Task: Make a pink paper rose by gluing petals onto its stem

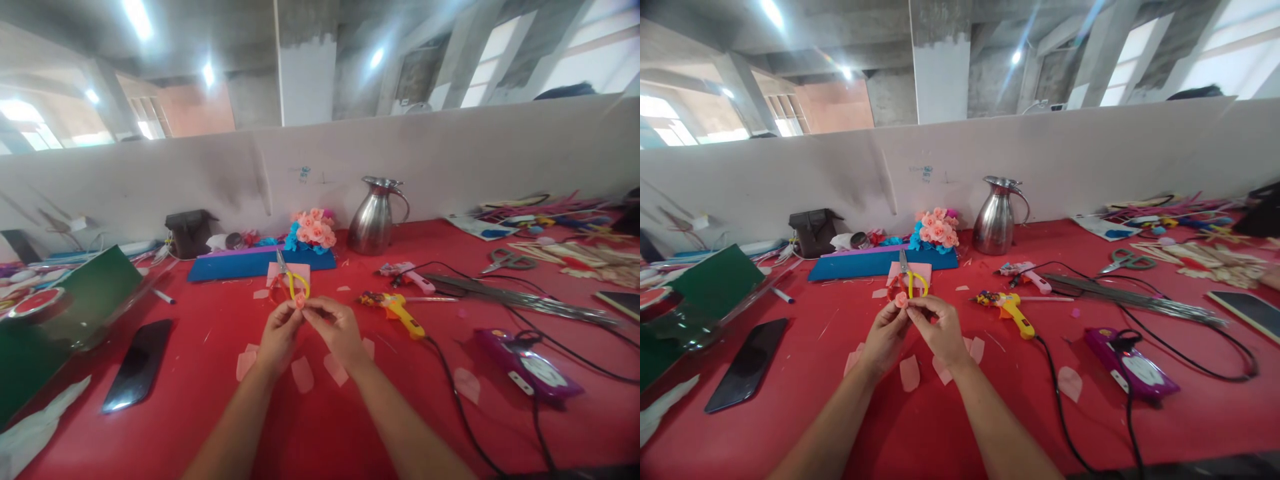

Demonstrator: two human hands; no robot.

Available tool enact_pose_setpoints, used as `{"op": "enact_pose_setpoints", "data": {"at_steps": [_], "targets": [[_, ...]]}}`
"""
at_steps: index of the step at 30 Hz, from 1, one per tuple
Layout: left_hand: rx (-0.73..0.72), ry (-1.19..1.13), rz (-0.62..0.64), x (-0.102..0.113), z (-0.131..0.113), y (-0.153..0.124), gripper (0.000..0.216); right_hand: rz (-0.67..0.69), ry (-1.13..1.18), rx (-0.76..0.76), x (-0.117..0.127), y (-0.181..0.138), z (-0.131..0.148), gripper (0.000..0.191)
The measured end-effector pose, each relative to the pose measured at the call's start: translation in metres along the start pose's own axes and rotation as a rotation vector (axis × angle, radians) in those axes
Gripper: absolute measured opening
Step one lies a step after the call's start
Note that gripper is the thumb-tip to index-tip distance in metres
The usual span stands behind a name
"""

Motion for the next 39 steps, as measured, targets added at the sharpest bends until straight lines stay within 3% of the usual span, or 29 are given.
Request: {"op": "enact_pose_setpoints", "data": {"at_steps": [10,21,25,31,39], "targets": [[0.017,-0.020,0.031,-0.006,-0.003,-0.001,0.013,-0.004,-0.079,0.038,-0.002,0.001,0.010,0.010],[-0.015,0.103,-0.071,0.005,-0.008,-0.003,0.024,-0.100,-0.202,0.090,0.005,0.001,0.013,0.014],[-0.048,0.210,-0.077,0.002,-0.016,-0.004,0.020,-0.094,-0.289,0.128,0.002,-0.002,0.017,0.019],[-0.062,0.183,-0.071,0.005,-0.015,-0.005,0.016,-0.074,-0.343,0.168,-0.003,-0.005,0.021,0.019],[-0.098,0.191,-0.105,0.011,-0.023,-0.004,0.010,-0.064,-0.249,0.057,-0.002,0.002,0.000,0.018]]}}
Point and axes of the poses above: each hand's wrist, its own y-axis towards the middle knuckle, its own x-axis out of the back of the hand, z = x × y, the point moved 10 cm from there along y, towards the middle knuckle, and after that the axes turned 10 degrees about z, right-handed, at the moved point
